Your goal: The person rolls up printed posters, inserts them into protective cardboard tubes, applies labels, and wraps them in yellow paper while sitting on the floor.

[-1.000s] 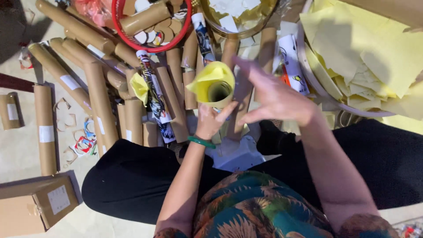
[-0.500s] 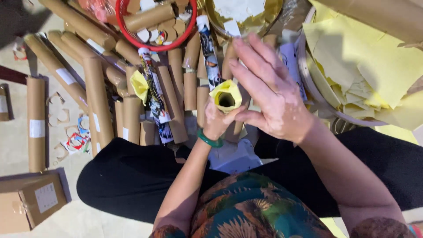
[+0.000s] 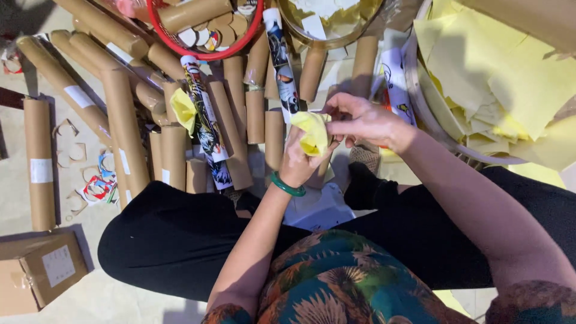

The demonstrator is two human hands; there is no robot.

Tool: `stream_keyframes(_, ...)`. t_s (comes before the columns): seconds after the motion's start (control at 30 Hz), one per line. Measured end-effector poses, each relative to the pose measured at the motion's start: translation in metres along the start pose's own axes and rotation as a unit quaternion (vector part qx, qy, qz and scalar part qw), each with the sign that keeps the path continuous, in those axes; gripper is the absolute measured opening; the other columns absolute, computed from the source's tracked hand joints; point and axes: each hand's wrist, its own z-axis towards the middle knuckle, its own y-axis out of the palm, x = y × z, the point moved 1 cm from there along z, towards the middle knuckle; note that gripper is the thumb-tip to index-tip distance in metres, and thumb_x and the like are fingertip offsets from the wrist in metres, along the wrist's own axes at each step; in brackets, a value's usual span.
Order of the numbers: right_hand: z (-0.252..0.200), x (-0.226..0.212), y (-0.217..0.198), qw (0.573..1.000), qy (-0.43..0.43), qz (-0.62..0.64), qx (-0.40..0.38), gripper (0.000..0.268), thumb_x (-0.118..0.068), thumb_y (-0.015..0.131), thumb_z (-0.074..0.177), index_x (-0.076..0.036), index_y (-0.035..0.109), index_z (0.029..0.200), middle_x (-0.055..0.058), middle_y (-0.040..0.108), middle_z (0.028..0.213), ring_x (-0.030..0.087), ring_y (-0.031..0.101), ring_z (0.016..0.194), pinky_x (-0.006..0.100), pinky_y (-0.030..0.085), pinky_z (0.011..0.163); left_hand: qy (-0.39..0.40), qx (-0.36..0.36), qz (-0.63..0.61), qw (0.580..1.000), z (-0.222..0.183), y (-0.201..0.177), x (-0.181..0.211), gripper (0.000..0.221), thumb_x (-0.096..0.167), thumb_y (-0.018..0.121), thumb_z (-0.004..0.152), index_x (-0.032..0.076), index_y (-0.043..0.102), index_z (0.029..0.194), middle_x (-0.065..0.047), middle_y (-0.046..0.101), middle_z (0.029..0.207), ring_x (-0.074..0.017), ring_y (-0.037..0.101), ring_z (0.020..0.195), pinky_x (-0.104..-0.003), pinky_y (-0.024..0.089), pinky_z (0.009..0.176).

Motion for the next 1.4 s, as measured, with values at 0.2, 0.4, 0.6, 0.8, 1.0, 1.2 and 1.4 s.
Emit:
stream_keyframes(0.2,0.011,0.003,0.004,0.98,-0.063,-0.187,0.042,0.056,-0.014,0.078,0.064,-0.003,0.055,0.115,0.006,0.072,0.102,0.018,0.074,0.074,0.032,0.064,0.053,0.009,-0.093,0.054,0.994,0.016,-0.012,0.017,0.061,0.015,0.083,0.086,0.006,0.056,0.141,-0.018,0.051,0.145,-0.0346,0.056,0.133,-0.042,0.048,0.114)
stream_keyframes(0.4,0.019,-0.007,0.015,0.926,-0.099,-0.342,0.129,0.042,-0.012,0.074,0.077,-0.001,0.058,0.114,0.013,0.072,0.088,0.024,0.077,0.076,0.036,0.062,0.067,-0.11,-0.085,-0.145,0.98,0.008,-0.006,-0.005,0.053,0.004,0.053,0.105,0.003,0.043,0.157,-0.015,0.044,0.16,-0.0292,0.043,0.152,-0.039,0.031,0.132)
stream_keyframes(0.6,0.008,-0.02,-0.003,0.979,-0.031,-0.193,-0.059,0.042,-0.019,0.072,0.079,-0.004,0.055,0.114,0.006,0.071,0.098,0.021,0.075,0.086,0.032,0.067,0.071,-0.227,-0.029,-0.328,0.916,-0.004,0.003,-0.023,0.053,-0.003,0.057,0.094,0.003,0.041,0.144,-0.012,0.054,0.141,-0.0206,0.051,0.136,-0.035,0.037,0.121)
stream_keyframes(0.8,-0.003,-0.059,0.008,0.956,0.103,-0.273,-0.041,0.042,-0.028,0.079,0.082,-0.002,0.058,0.108,0.013,0.072,0.098,0.03,0.077,0.086,0.036,0.063,0.064,-0.2,-0.037,-0.202,0.958,0.004,0.011,0.002,0.045,-0.007,0.055,0.088,0.002,0.047,0.132,-0.009,0.058,0.122,-0.0202,0.06,0.117,-0.033,0.048,0.107)
stream_keyframes(1.0,0.017,-0.021,0.003,0.797,-0.321,-0.509,0.061,0.041,-0.02,0.082,0.073,-0.005,0.061,0.106,0.018,0.069,0.093,0.04,0.07,0.088,0.048,0.056,0.07,-0.22,-0.004,-0.266,0.939,-0.006,0.021,-0.026,0.043,-0.005,0.046,0.093,0.002,0.045,0.135,-0.012,0.055,0.128,-0.0193,0.055,0.12,-0.035,0.048,0.109)
stream_keyframes(1.2,0.035,-0.038,0.018,0.784,-0.169,-0.588,0.107,0.027,-0.014,0.07,0.089,-0.006,0.058,0.113,0.019,0.068,0.098,0.04,0.071,0.09,0.05,0.057,0.073,-0.154,-0.015,-0.225,0.962,0.014,0.012,-0.01,0.084,0.008,0.076,0.082,0.002,0.027,0.151,-0.016,0.047,0.143,-0.0262,0.048,0.136,-0.039,0.038,0.119)
stream_keyframes(1.4,0.101,-0.035,-0.014,0.755,-0.182,-0.629,0.031,0.034,-0.024,0.075,0.081,-0.018,0.071,0.114,0.019,0.073,0.102,0.04,0.069,0.095,0.051,0.055,0.078,-0.147,0.051,-0.046,0.987,-0.033,0.046,-0.119,0.09,0.024,0.083,0.083,0.001,0.035,0.155,-0.02,0.052,0.146,-0.0341,0.056,0.136,-0.043,0.046,0.119)
